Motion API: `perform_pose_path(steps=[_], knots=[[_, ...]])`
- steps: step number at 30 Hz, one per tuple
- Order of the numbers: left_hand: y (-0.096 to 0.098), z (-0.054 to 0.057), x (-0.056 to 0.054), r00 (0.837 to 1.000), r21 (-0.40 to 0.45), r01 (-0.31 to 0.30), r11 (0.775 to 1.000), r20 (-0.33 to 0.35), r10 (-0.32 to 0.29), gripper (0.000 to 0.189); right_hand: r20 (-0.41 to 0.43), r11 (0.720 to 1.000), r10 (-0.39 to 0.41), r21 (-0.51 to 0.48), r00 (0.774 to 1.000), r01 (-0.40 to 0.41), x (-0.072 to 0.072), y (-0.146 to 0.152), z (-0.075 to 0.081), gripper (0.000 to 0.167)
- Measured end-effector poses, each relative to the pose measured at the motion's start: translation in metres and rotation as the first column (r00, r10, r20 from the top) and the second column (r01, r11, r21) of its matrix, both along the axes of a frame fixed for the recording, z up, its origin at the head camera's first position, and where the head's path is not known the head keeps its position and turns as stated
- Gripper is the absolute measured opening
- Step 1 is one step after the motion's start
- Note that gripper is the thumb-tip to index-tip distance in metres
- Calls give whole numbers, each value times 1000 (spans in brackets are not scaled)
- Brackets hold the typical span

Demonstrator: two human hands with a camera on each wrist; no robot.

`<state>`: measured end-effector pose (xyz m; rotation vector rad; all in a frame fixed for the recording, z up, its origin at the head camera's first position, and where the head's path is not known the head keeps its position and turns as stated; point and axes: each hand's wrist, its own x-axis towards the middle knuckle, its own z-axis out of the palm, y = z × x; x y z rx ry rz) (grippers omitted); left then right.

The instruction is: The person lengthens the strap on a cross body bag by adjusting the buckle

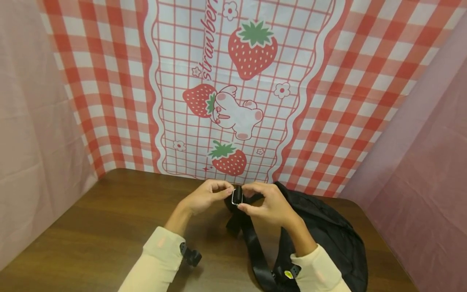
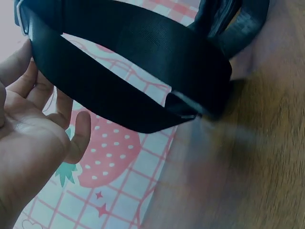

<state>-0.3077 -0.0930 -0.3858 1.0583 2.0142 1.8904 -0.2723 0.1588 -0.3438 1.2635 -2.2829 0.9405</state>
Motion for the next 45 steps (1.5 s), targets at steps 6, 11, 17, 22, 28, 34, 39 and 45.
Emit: perform_pose_path(steps=[6, 11, 17, 22, 28, 34, 39, 45], knots=[[-6, -7, -3, 995, -70, -97, 993, -28, 96, 25, -28, 999, -21, -37, 999, 20, 0, 3, 2, 38], [-6, -7, -3, 995, -77, -96, 992, -44, 93, 22, -11, 999, -26, -38, 1000, 26, 1, 3, 2, 39], [2, 1, 1, 996, -58, -85, 995, -34, 83, 24, 80, 1000, 10, -21, 997, -8, -1, 1, -2, 37], [5, 4, 3, 993, -70, -110, 992, -42, 107, 27, 76, 1000, 17, -22, 997, -16, -1, 1, -2, 39], [3, -8, -4, 988, -176, -147, 973, -70, 136, 23, 36, 999, -8, -45, 999, 10, 0, 3, 0, 38], [5, -11, -7, 977, -183, -195, 964, -125, 174, 18, 42, 997, -3, -71, 999, 6, 1, 3, 2, 39], [3, -7, -5, 965, -118, -251, 961, -115, 237, 15, 52, 998, -16, -54, 999, 19, -1, 3, 2, 35], [2, -3, -1, 963, -22, -254, 967, -93, 251, 17, 101, 998, 7, -65, 995, 0, -3, 3, 1, 31]])
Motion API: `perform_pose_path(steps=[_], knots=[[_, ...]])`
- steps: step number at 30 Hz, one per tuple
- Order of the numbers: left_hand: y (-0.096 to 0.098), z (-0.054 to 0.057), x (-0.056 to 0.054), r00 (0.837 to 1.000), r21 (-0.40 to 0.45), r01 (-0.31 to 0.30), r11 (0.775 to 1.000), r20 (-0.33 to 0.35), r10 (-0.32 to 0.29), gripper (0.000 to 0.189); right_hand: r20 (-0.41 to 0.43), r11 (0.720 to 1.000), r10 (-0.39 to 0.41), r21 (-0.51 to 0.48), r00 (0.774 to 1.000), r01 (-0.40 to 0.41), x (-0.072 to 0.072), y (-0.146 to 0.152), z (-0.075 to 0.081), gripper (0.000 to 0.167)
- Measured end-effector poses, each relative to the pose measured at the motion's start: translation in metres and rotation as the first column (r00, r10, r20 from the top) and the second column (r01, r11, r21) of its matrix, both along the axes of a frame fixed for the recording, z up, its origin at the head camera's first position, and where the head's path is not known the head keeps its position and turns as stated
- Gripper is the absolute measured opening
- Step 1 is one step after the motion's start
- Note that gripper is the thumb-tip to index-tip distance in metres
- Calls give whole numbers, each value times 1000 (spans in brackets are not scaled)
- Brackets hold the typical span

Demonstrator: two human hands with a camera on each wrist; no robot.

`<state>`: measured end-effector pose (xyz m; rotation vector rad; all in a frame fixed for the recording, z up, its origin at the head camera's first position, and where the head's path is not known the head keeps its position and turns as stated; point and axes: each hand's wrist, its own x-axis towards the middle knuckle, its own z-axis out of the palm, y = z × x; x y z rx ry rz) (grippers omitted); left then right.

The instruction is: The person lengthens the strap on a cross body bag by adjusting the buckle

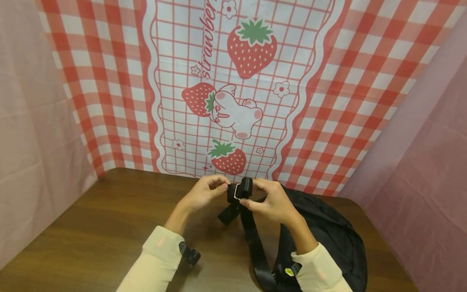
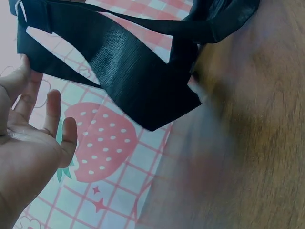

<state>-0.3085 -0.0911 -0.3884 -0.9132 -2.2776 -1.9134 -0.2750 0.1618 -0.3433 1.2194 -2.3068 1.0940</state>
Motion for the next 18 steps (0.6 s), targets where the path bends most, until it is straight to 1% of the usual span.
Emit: perform_pose_path(steps=[2, 4, 8, 13, 16, 18], knots=[[0, 1, 1, 1000, 23, 25, 999, 6, -25, 16, -2, 1000, -5, -4, 1000, 5, 0, 0, 0, 32], [0, 1, 1, 999, 23, 49, 999, 4, -49, 17, 2, 1000, -4, -8, 1000, 4, -1, 0, -1, 32], [1, 5, 2, 997, -31, 72, 997, -13, -73, 18, 25, 1000, 20, -8, 999, -20, -2, -1, -4, 33], [4, 10, 5, 998, -97, 50, 994, -32, -53, 18, 61, 999, 45, -4, 997, -45, -2, -3, -4, 33], [6, 13, 6, 999, -82, 29, 996, -13, -31, 19, 68, 999, 33, -17, 997, -32, -2, -3, -3, 34], [6, 15, 7, 1000, -61, 21, 998, -7, -21, 23, 62, 1000, 6, -23, 998, -5, -2, -3, -3, 34]])
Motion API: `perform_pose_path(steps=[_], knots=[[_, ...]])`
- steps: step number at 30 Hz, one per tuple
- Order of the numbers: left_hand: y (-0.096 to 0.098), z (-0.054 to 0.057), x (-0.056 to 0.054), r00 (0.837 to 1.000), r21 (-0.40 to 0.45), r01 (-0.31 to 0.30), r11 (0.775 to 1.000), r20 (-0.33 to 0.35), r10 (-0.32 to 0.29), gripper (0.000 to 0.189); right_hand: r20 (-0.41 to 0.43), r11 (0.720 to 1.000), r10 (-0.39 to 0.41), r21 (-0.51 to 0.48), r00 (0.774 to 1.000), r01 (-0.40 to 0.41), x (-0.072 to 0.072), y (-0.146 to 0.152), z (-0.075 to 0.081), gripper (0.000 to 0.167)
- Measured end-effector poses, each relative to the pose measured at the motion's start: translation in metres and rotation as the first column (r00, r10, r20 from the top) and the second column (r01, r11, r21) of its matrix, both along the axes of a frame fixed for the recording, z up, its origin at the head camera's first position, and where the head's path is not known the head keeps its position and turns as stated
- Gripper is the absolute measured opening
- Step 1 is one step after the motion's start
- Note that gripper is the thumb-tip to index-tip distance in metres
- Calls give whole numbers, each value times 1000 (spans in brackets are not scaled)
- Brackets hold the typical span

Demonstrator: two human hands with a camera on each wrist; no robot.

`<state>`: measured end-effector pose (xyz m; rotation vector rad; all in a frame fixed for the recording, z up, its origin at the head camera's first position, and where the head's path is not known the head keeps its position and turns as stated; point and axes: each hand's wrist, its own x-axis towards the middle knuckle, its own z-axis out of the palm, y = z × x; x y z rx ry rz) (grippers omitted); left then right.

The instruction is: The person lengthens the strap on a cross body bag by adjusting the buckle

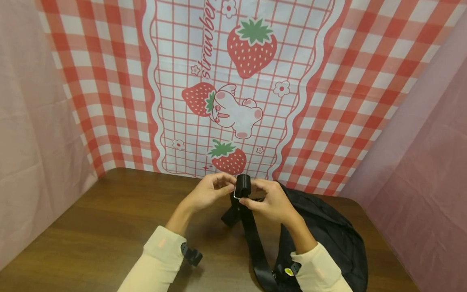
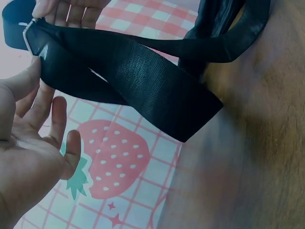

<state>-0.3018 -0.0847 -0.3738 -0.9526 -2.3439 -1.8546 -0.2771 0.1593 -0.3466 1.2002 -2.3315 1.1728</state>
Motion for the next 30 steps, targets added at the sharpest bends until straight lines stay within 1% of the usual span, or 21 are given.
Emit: perform_pose_path(steps=[3, 5, 9, 12, 17, 22, 24, 27, 30], knots=[[0, 1, 0, 1000, 17, 6, 1000, -10, -5, 32, -17, 999, -52, 0, 999, 52, -1, 1, 0, 34], [-1, 2, 0, 999, -3, 15, 1000, -36, -16, 37, -11, 997, -73, -2, 997, 73, -1, 1, 0, 34], [0, 4, 1, 996, -51, 24, 998, -84, -28, 44, 20, 996, -86, -10, 996, 87, -1, 2, 0, 35], [0, 4, 1, 995, -67, 9, 998, -103, -16, 49, 35, 996, -87, -10, 996, 88, -2, 2, 0, 35], [0, 3, 0, 993, -77, -22, 997, -120, 13, 49, 71, 997, -73, -17, 995, 75, -3, 2, 0, 37], [0, 2, 2, 988, -127, -37, 991, -151, 18, 45, 143, 993, -106, -30, 984, 112, -3, 3, 0, 40], [1, 3, 4, 988, -148, -46, 988, -150, 24, 46, 184, 990, -122, -46, 975, 132, -3, 3, 0, 39], [3, 4, 6, 992, -148, -47, 988, -123, 28, 48, 245, 985, -136, -71, 960, 158, -4, 3, 0, 35], [4, 4, 7, 995, -140, -42, 989, -92, 29, 49, 285, 981, -162, -61, 945, 186, -5, 2, -1, 27]])
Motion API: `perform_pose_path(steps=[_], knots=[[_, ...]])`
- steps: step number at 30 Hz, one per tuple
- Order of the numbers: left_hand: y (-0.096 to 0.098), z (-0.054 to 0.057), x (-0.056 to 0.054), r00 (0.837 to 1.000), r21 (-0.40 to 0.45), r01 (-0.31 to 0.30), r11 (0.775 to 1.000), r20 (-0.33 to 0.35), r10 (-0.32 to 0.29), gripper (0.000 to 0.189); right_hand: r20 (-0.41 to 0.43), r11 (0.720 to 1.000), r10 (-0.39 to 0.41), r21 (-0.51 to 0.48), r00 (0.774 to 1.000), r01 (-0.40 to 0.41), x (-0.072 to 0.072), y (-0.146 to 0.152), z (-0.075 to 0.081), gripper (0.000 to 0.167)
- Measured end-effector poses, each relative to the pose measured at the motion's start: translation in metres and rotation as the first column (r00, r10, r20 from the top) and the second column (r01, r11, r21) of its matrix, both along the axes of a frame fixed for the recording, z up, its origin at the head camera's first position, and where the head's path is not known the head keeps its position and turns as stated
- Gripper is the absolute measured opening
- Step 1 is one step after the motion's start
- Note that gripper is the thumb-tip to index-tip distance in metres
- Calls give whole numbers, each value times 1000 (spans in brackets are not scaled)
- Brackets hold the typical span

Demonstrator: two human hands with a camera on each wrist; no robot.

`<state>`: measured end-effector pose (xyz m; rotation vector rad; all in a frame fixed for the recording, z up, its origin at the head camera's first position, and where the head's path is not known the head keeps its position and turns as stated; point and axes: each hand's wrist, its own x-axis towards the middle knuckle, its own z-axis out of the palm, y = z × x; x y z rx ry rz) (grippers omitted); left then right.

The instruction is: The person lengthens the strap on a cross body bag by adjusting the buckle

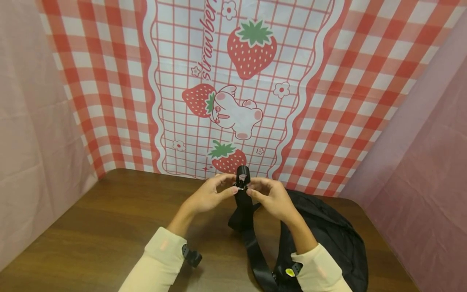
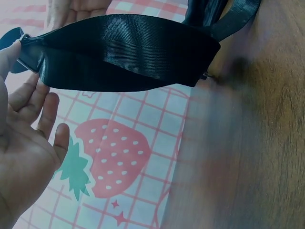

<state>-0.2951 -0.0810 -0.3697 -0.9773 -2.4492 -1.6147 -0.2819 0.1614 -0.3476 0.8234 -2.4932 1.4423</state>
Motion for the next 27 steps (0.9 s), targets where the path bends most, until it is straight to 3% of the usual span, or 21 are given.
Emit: perform_pose_path(steps=[5, 11, 20, 27], knots=[[-1, -1, 1, 999, 13, 32, 999, 26, -33, 45, 19, 999, -9, 49, 1000, 8, 0, -1, -2, 12], [-4, -1, -3, 997, 16, 71, 997, -1, -71, 44, 42, 998, 5, 62, 999, -8, 0, 1, -1, 8], [-9, 2, -2, 998, -3, 23, 1000, 53, -23, 46, 91, 995, 34, 88, 995, -42, -2, 4, -2, 9], [-22, 6, -3, 999, 44, 16, 999, 42, -18, 44, 123, 993, 55, 93, 991, -67, -2, 8, -2, 11]])
